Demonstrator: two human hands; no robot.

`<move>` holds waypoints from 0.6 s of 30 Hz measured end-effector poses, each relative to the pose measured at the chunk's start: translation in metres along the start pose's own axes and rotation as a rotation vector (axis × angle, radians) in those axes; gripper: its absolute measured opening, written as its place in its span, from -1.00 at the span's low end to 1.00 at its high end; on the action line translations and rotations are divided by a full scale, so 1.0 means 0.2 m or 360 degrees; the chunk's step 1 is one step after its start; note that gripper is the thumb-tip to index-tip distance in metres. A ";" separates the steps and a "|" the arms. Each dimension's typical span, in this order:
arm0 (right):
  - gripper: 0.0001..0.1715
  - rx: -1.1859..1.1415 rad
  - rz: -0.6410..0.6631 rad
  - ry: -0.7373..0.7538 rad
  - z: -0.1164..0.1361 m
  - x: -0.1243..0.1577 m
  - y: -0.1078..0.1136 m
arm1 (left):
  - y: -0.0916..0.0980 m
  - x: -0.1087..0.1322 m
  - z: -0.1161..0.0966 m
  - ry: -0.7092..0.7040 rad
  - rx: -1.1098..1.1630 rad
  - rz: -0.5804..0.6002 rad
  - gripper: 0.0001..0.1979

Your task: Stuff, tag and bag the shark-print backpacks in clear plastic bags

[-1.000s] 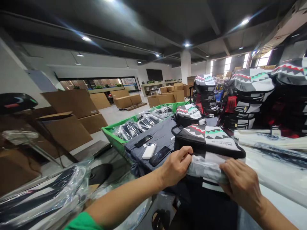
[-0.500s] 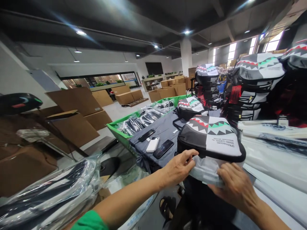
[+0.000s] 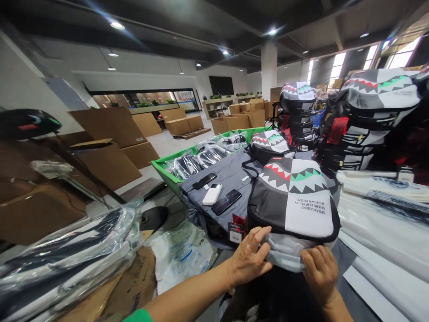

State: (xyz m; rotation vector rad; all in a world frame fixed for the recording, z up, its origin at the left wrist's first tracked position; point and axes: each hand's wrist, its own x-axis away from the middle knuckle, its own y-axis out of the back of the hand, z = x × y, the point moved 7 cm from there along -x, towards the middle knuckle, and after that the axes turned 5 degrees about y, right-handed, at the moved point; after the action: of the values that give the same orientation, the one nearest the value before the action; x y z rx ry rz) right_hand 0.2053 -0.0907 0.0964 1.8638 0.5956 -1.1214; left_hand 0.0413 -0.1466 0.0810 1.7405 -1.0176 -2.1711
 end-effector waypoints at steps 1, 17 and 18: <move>-0.76 -0.0010 0.0017 0.0006 0.01 0.05 -0.02 | -0.02 0.02 -0.01 -0.0015 -0.0026 -0.0027 -0.82; -0.87 -0.0381 0.1226 0.0051 -0.10 0.05 -0.19 | -0.09 -0.02 0.10 0.0095 0.0387 0.0940 -0.56; -0.84 -0.0391 0.1229 0.0040 -0.10 0.03 -0.19 | -0.09 -0.03 0.10 0.0089 0.0376 0.1077 -0.55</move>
State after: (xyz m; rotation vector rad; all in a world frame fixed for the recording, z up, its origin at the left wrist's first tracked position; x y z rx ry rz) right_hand 0.1891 -0.0548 0.0789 1.6589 -0.0053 -0.4867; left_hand 0.0309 -0.1213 0.0764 1.2545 -1.6084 -1.6139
